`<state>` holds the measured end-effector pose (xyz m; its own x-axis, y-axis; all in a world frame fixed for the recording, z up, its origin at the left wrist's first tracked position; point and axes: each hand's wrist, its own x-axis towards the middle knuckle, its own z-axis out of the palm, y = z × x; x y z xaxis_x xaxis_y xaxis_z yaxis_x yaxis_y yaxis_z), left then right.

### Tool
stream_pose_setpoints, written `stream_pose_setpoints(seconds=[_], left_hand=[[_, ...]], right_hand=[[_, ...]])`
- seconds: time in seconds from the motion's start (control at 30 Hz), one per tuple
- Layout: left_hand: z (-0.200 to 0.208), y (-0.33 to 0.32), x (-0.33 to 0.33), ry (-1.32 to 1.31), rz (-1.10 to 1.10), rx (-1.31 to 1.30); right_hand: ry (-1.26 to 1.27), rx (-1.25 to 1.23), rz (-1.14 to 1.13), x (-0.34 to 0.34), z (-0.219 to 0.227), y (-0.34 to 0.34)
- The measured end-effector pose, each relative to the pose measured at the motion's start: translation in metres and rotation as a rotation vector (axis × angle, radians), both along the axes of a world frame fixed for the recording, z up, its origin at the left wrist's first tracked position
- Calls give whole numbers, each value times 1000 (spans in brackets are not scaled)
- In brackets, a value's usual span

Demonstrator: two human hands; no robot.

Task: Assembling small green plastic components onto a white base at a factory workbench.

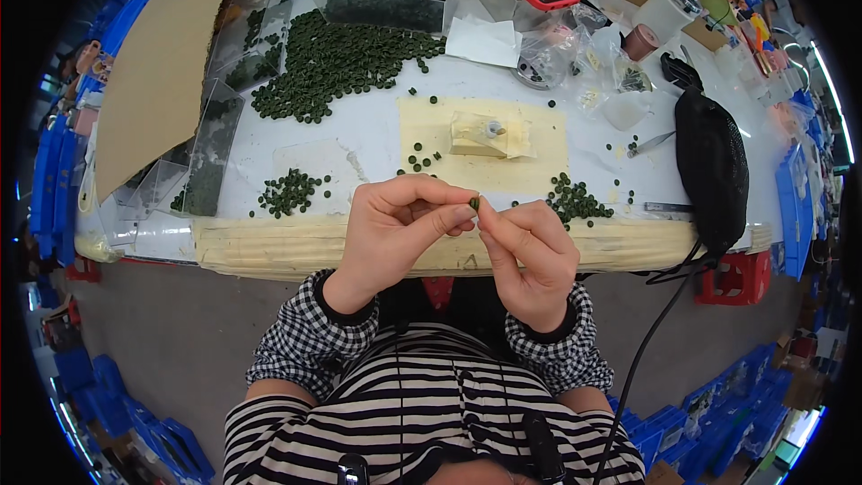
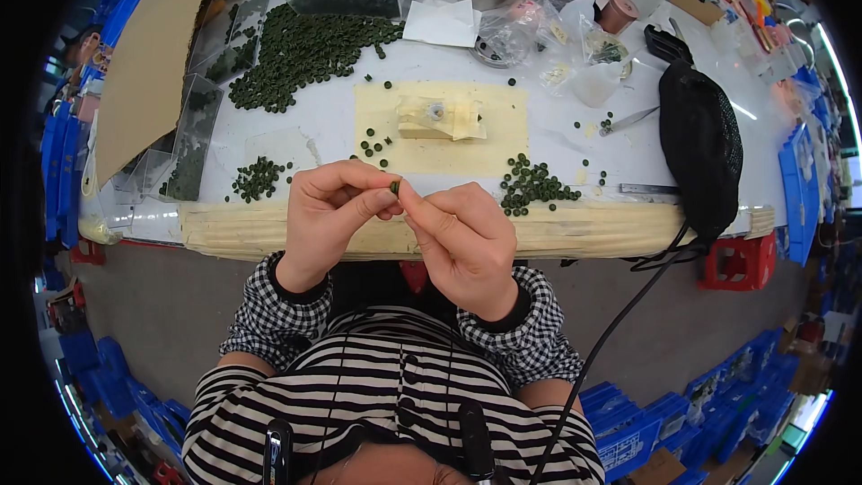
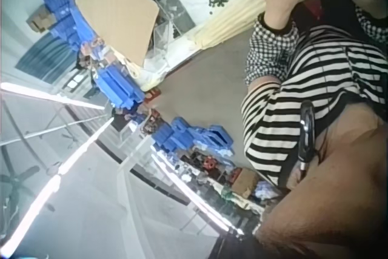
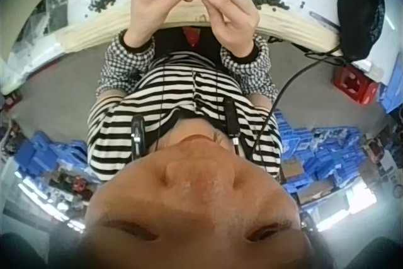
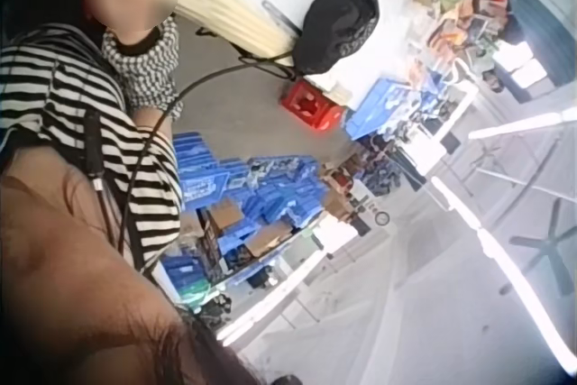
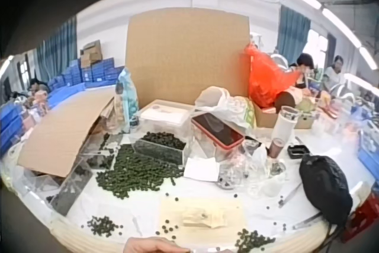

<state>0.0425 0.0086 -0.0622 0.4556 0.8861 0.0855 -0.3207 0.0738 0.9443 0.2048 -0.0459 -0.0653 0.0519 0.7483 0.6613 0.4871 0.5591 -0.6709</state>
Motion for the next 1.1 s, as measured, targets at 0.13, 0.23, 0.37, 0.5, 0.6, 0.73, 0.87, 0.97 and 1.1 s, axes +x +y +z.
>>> stream_pose_setpoints(seconds=[0.13,0.23,0.37,0.5,0.6,0.73,0.87,0.97,1.1], left_hand=[[2,0,0,14,-1,-17],[3,-1,0,32,8,1],[4,-1,-1,33,-4,14],[5,-1,-2,25,-22,-10],[5,1,-3,38,-24,0],[4,2,-3,31,-29,23],[1,9,2,49,27,40],[1,21,6,-33,27,-144],[-9,31,6,-137,0,-330]], right_hand=[[-15,9,3,0,1,1],[-25,10,17,1,-1,1],[-32,35,42,3,-1,2],[-50,56,55,5,-3,4],[-76,73,58,6,-3,6],[-72,63,63,6,-6,6],[-51,-4,62,9,0,13],[-2,3,-95,20,6,27],[-133,-18,-251,29,7,54]])
